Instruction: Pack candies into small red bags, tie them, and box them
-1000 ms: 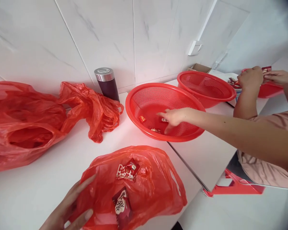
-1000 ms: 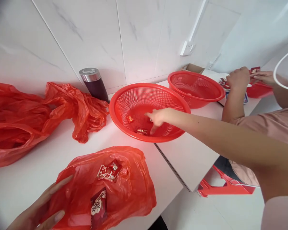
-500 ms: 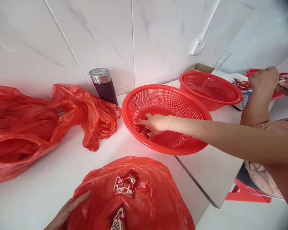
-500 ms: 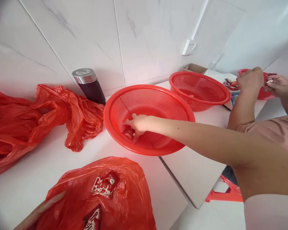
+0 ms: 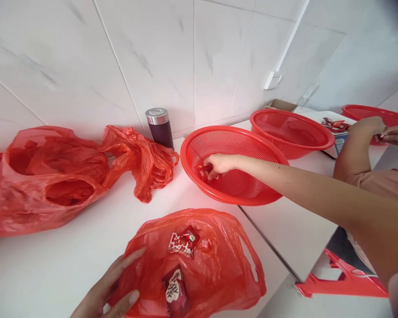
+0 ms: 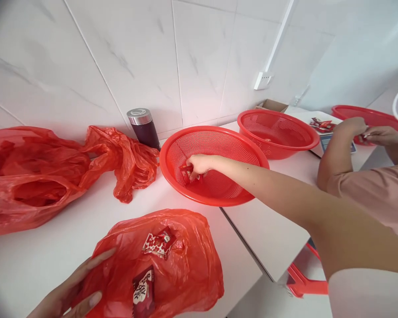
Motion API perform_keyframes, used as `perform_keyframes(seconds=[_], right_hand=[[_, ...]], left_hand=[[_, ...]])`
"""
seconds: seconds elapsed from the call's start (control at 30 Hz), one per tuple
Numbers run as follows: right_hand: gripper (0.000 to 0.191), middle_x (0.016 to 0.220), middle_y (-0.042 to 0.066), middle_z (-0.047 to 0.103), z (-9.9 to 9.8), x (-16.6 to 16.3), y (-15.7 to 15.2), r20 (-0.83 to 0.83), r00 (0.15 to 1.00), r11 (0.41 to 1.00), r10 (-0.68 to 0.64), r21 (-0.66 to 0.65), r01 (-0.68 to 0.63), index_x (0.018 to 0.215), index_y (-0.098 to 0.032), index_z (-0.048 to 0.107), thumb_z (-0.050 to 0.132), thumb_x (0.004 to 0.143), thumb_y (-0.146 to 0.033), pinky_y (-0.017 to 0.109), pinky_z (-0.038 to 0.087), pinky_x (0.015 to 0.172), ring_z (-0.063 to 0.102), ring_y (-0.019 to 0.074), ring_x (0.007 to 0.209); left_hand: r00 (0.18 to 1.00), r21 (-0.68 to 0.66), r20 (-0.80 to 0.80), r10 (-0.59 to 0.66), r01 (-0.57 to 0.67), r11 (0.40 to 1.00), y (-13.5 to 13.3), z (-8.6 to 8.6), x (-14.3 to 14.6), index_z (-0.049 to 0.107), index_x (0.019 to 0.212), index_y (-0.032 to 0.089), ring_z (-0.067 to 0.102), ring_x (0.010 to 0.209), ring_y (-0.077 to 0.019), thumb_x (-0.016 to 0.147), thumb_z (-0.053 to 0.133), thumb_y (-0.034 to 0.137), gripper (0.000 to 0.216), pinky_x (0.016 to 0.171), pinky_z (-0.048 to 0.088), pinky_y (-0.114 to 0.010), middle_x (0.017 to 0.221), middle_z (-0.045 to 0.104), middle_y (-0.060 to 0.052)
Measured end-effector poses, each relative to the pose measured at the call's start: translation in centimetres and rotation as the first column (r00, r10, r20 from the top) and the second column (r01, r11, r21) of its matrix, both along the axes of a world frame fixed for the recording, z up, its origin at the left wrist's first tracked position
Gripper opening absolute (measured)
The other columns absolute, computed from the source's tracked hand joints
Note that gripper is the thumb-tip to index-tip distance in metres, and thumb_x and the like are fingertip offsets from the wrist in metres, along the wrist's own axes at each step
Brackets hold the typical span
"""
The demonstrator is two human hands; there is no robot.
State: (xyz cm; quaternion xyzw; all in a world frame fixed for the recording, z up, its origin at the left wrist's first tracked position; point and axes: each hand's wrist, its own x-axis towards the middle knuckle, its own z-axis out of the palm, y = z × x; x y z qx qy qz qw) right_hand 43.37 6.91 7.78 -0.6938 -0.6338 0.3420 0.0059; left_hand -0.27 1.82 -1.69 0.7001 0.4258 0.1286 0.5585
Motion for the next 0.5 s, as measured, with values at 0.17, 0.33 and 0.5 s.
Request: perform_keyframes(seconds=[0.17,0.33,0.5], right_hand=[[0.025,0.079,0.002,0.064,-0.6,0.0,2.0,-0.035,0.999,0.994,0.034,0.108,-0.031,0.082,-0.016,0.059,0.077,0.066,-0.021,0.023,0.043,0.059,0.061,0.0144,0.07],[0.024,0.085,0.003,0.066,-1.4,0.0,2.2,-0.161,0.986,0.998,0.043,0.05,-0.036,0.088,-0.014,0.061,0.074,0.069,-0.021,0.021,0.045,0.062,0.062,0.012,0.072],[0.038,0.09,0.004,0.065,-1.7,-0.2,2.3,-0.227,0.974,0.998,0.012,0.059,0.001,0.103,-0.015,0.054,0.073,0.07,-0.021,0.019,0.045,0.056,0.061,0.0107,0.069]], left_hand=[[0.997,-0.003,0.016,-0.074,0.074,0.997,0.5,0.6,0.3,0.05,0.137,0.038,0.045,0.131,-0.0344,0.075,0.068,0.045,0.065,0.104,0.043,-0.049,0.147,0.046,0.001],[0.997,-0.014,0.028,-0.076,0.076,0.997,0.1,1.0,0.6,0.047,0.139,0.037,0.038,0.136,-0.0322,0.08,0.061,0.049,0.062,0.107,0.038,-0.049,0.15,0.041,0.001],[0.999,0.055,0.033,-0.003,0.001,0.998,-0.7,0.9,0.9,0.049,0.136,0.039,0.035,0.139,-0.0302,0.082,0.057,0.051,0.055,0.112,0.033,-0.048,0.152,0.039,0.003]])
